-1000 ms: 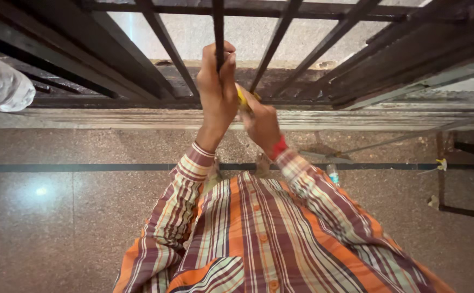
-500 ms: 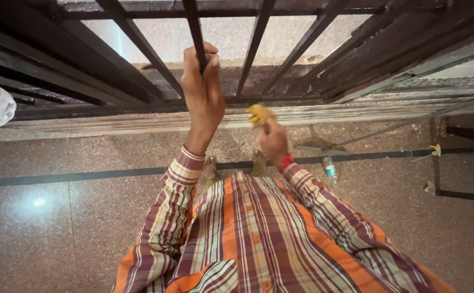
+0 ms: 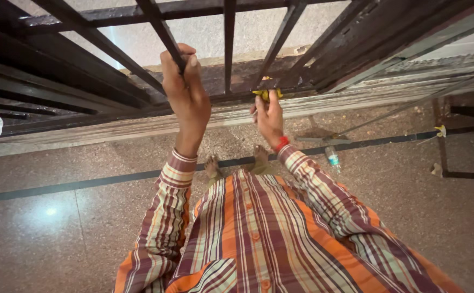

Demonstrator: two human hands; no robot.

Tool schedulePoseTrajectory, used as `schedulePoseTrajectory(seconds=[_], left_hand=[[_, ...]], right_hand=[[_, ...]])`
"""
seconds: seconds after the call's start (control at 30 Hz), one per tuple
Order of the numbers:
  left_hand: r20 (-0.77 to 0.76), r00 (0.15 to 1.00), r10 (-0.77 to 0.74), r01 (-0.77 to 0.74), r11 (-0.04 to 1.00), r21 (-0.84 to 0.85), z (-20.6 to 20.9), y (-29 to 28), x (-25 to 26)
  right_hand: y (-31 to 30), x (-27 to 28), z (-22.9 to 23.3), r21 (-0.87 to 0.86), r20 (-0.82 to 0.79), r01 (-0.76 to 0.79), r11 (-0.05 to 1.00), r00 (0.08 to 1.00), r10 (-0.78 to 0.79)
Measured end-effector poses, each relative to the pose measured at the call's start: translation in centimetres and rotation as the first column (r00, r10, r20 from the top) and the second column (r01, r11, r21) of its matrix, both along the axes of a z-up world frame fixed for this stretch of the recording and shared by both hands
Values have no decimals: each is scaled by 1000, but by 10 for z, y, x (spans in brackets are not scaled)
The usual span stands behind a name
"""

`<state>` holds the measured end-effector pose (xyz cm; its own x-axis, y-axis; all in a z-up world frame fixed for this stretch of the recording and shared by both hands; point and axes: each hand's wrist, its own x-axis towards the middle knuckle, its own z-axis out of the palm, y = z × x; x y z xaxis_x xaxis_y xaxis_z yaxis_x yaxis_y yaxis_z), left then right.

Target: The person wipes the bars and frame of a metal gate with a cloth, moving the cloth up and down and across different sections of the metal structure.

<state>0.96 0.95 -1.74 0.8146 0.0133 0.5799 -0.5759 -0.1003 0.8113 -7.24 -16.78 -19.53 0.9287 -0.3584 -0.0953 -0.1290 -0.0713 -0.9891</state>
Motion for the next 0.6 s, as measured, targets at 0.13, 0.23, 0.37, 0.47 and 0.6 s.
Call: schedulePoseTrajectory(seconds=[0.13,0.23,0.37,0.47,0.6], left_hand=[[48,999,-4,2,1000,29,-3,-1,3],[-27,1000,4,-4,1000,22,-3,0,0],[-20,1000,-1,1,1000,-2,-2,-2,-1],[-39,999,-8,7,1000,-14,-1,-3,-3],[-52,999,-12,11,1000,-15,0,-3,-5]], right_hand=[[-36,-14,-1,-303,-85,-19,953,996,-7],[-53,-18,-6,-510,-35,78,857,993,-111],[-45,-13,-12,-380,5,124,917,991,-132],[-21,-5,-16,-239,-35,-15,971,999,6],[13,7,-14,-239,-54,-288,927,957,284]])
